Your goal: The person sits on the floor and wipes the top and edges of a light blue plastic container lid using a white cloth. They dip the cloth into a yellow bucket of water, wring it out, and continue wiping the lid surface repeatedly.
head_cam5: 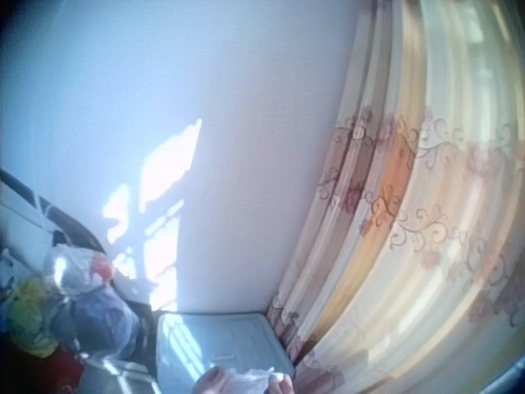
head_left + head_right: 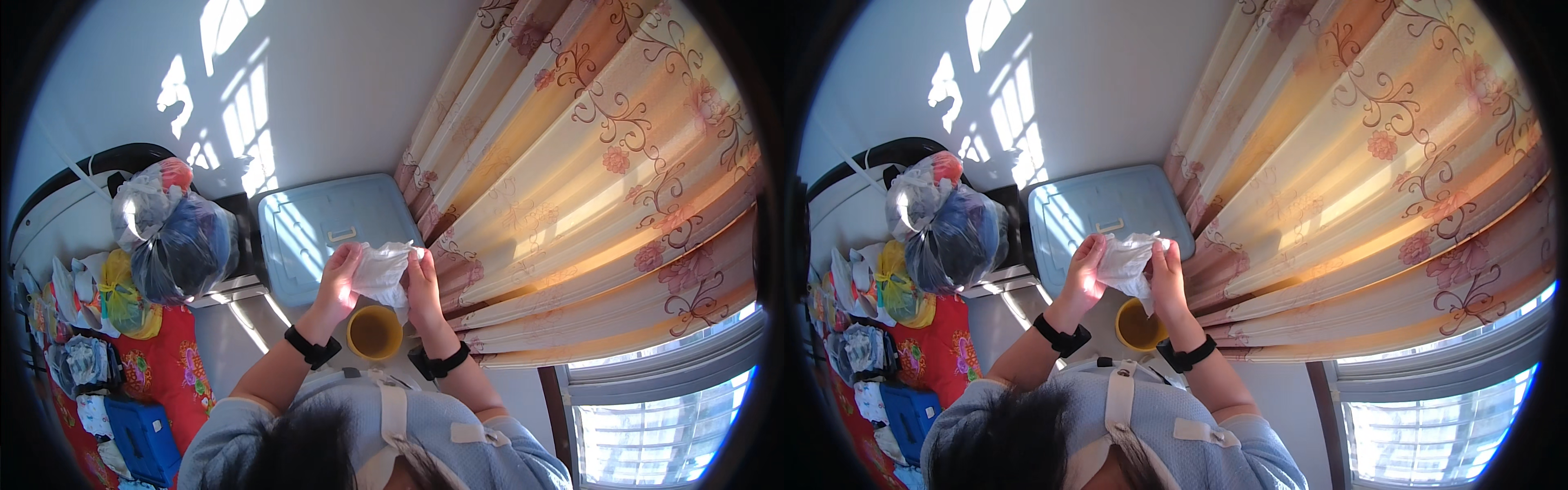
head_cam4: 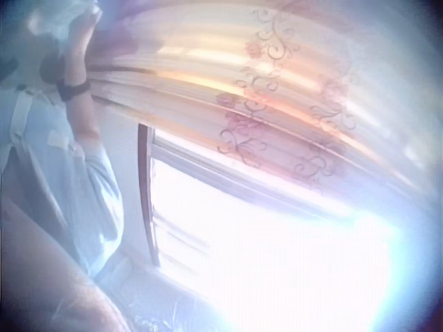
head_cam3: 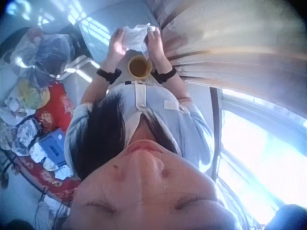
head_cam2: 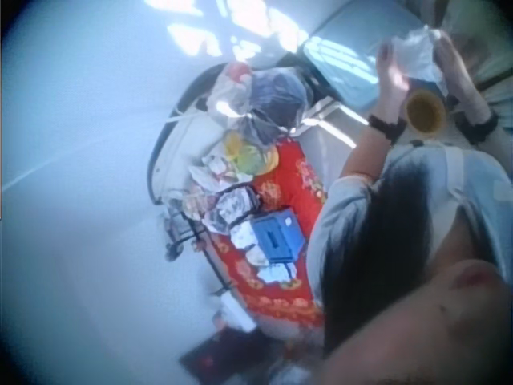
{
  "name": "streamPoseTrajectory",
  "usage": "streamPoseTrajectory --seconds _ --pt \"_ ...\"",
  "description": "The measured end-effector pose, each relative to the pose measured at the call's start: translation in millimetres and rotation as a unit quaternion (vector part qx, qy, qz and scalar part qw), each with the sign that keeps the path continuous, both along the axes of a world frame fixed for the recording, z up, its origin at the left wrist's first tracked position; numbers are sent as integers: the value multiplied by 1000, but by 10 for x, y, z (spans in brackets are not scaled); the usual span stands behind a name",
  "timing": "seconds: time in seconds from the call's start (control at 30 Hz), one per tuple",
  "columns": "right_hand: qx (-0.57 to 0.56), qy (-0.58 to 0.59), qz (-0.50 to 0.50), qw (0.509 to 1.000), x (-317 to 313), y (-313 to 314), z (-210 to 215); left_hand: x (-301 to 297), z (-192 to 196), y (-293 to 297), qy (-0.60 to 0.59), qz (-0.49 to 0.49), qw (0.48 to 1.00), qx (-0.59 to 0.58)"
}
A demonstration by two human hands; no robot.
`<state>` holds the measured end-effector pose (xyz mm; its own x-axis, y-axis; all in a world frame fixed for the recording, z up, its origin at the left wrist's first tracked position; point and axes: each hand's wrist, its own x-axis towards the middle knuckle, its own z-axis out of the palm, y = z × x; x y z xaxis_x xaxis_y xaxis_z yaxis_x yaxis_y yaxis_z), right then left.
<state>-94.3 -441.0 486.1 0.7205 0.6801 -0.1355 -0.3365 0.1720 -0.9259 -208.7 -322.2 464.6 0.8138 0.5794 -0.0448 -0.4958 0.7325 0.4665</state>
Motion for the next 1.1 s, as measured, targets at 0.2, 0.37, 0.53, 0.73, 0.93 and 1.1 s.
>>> streamPoseTrajectory --seconds 0.2,0.37,0.53,0.73,0.93,1.1 --pt "72 133 30 988 178 -21 100 -145 207 32 87 -54 989 107" --pt "25 131 212 968 367 -62 200 -222 356 91 186 77 957 208" --pt "-6 69 256 964 511 -47 304 -315 388 181 236 50 905 350" --pt "140 66 107 982 998 -152 481 -446 170 245 166 46 982 81" --pt "-285 -595 98 745 1431 -113 207 -455 11 142 118 52 990 50" --pt "-249 -540 65 801 1221 -111 123 -347 153 -114 112 55 990 64"
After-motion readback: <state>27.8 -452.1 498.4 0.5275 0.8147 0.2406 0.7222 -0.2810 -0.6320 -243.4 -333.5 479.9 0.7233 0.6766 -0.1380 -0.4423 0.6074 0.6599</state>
